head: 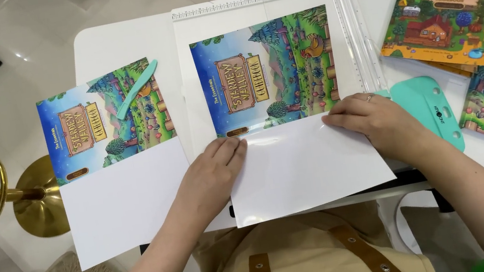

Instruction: Scoring and folding printed paper sheets to create book covers using a scoring board and a folding tool.

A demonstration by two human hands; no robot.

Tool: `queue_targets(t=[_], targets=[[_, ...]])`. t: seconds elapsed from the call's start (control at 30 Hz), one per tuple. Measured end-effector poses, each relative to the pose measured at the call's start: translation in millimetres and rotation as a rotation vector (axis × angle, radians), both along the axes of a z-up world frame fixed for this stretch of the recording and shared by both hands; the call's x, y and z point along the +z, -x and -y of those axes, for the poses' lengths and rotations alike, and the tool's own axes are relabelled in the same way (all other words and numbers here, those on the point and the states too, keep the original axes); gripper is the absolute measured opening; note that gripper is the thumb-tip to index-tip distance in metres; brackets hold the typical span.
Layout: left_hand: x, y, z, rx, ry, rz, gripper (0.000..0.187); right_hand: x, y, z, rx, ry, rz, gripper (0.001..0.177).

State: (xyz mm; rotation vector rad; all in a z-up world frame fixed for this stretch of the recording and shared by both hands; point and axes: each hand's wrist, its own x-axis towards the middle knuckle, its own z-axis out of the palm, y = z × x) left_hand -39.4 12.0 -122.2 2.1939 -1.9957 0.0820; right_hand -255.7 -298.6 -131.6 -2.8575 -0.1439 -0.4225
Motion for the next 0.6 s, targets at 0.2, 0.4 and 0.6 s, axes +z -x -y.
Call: queue_targets(t=[0.2,0.4,0.6], targets=[[16.0,-5.8,2.3,0.081,0.007,-0.139,0.035,19.9,-6.4,5.2,-0.037,-0.195,-0.179,0.029],[25.3,-21.9,10.3,0.232,-0.028,-0.404,0.026,11.9,-17.6,24.2,-0.133,-0.191,-0.293,0.036],[41.5,-36.8,32.3,0.488,-0.093,-0.605,0.041,51.2,-44.9,4.6,-0.495,-0.485,-0.474,0.043]])
